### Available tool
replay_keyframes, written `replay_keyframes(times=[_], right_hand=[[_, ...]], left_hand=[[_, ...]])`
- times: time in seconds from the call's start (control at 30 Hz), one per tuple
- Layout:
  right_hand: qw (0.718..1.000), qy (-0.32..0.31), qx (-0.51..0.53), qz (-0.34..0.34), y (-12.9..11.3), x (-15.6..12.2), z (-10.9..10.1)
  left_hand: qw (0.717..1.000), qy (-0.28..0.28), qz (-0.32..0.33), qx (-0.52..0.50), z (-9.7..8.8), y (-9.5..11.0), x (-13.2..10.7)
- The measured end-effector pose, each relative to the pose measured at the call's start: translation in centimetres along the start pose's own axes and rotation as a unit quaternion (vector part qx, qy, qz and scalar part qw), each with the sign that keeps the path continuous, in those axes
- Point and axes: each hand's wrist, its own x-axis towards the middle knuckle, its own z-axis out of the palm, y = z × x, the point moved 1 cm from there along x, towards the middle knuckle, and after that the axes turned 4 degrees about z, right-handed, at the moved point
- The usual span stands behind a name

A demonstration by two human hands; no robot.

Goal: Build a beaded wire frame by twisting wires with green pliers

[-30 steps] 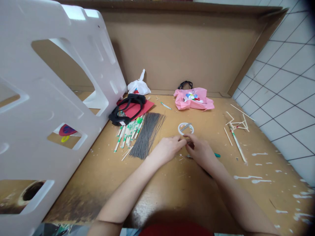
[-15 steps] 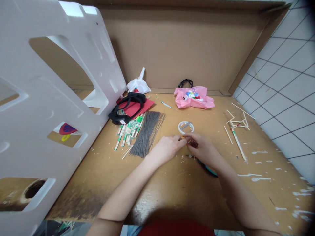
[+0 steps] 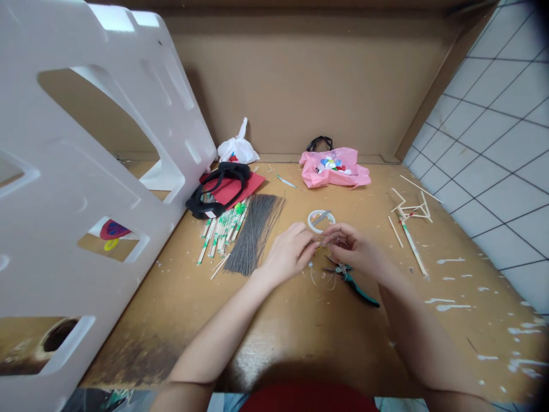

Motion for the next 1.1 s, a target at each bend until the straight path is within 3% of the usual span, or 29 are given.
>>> replay_keyframes(times=[0.2, 0.57, 0.83, 1.1], right_hand=[[0.999, 0.007, 0.045, -0.007, -0.4, -0.1, 0.4], [0.997, 0.02, 0.07, 0.012, -0.2, -0.4, 1.2], [0.997, 0.021, 0.068, 0.008, -0.6, -0.5, 1.3], [0.997, -0.007, 0.073, 0.034, -0.3, -0.4, 0.6]], left_hand=[[0.976, 0.117, -0.08, -0.163, 0.3, 0.2, 0.1], [0.898, 0.087, -0.188, -0.389, 0.5, -0.3, 0.3], [0.912, 0.062, -0.188, -0.359, 0.1, 0.0, 0.2], [0.918, 0.115, -0.169, -0.339, -0.4, -0.3, 0.2]])
